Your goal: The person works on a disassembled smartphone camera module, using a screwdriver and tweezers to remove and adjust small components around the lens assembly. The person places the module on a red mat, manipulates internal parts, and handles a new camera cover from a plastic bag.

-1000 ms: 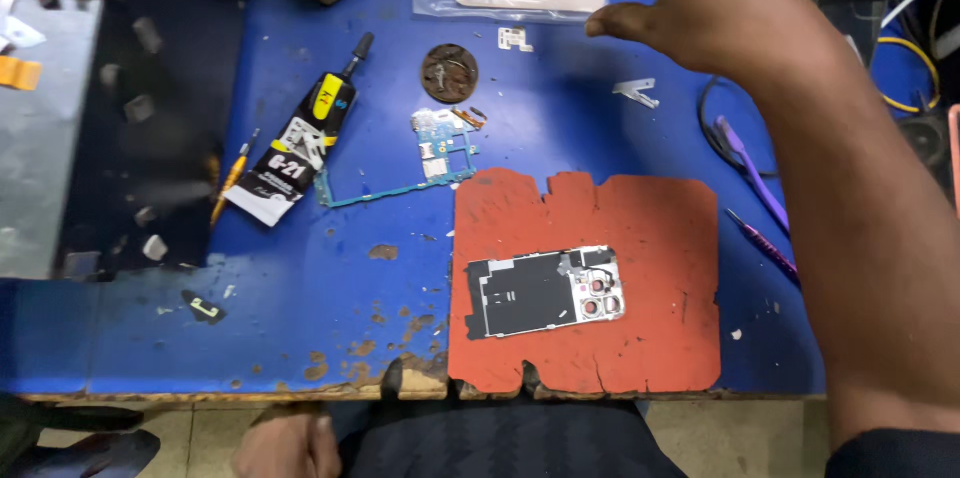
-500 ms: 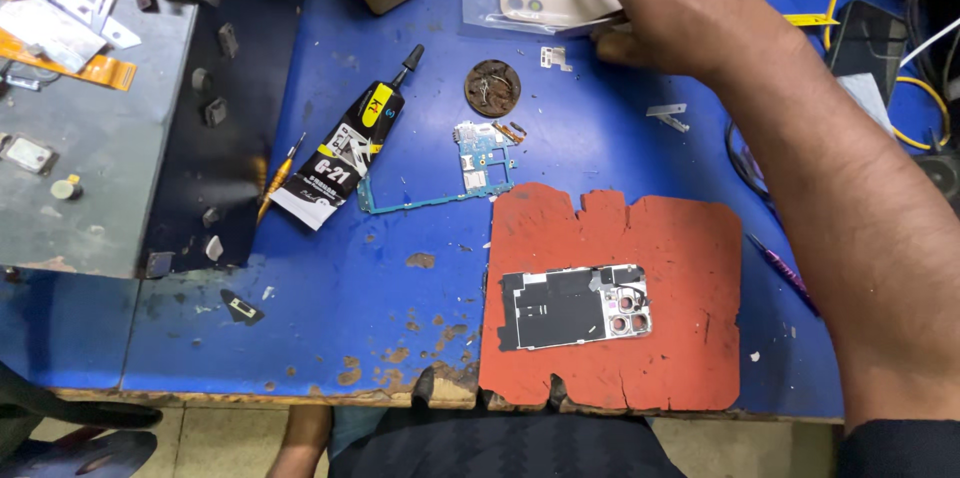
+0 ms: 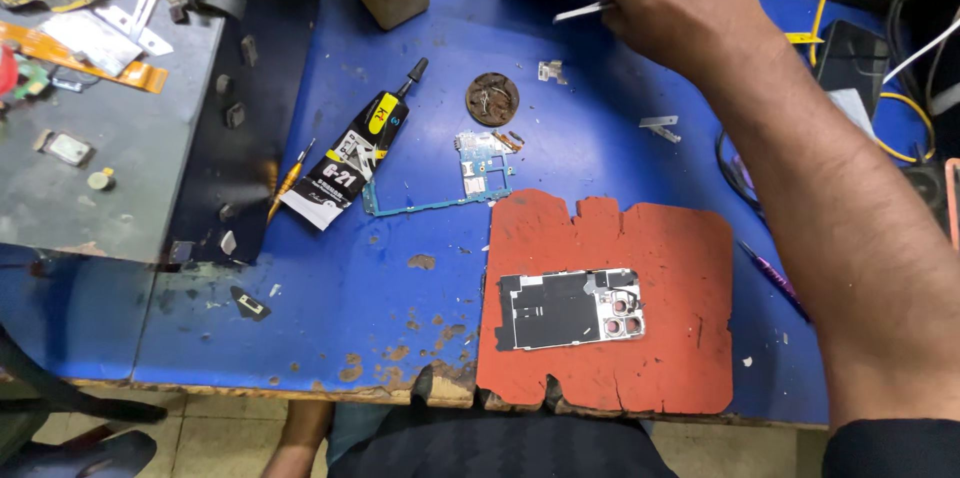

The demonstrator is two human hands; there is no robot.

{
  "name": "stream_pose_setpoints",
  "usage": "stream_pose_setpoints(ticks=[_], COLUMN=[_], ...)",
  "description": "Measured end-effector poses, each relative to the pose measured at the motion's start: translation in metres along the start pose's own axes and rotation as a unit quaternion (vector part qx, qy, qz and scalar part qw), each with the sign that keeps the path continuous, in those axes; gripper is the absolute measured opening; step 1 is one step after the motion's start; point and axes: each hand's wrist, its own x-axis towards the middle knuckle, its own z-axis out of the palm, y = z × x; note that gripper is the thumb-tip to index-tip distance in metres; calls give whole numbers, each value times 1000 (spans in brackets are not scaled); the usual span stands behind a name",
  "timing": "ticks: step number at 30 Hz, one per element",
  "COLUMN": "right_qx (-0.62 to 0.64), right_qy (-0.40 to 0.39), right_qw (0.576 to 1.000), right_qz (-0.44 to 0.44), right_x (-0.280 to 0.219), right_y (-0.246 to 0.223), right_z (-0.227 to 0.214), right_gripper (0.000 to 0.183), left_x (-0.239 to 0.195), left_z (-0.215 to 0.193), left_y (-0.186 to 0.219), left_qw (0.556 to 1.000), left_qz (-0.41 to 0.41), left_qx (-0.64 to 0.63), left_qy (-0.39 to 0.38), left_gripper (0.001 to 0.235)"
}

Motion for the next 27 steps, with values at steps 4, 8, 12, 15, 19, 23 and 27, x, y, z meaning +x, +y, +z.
stream_pose_setpoints(ticks=[4,8,12,15,19,23,27], right_qx=[169,531,678,732,751,772,783], right_qy=[56,89,101,107,122,111,102], right_qw=[976,806,670,606,574,545,526], right_qz=[128,245,286,293,303,309,316], right_x=[-3,-31,-66,-83,-96,-103,-105], right_y=[8,9,-10,-29,-59,-90,-118], right_z=[-13,-36,-53,-64,-82,-96,-110], right_gripper=[25,14,21,27,29,32,32], left_x=[-3,-5,-10,-9,27,70,135], left_z=[7,12,3,-22,-60,-89,-82], left_y=[-1,8,11,12,62,176,276], left_qw=[1000,999,988,983,909,959,944], left_qz=[-6,-6,-54,124,271,249,174], left_qx=[-20,-50,-142,-130,110,-137,-279], left_qy=[7,4,6,-28,-298,-18,-19], left_gripper=[36,37,36,23,33,22,26])
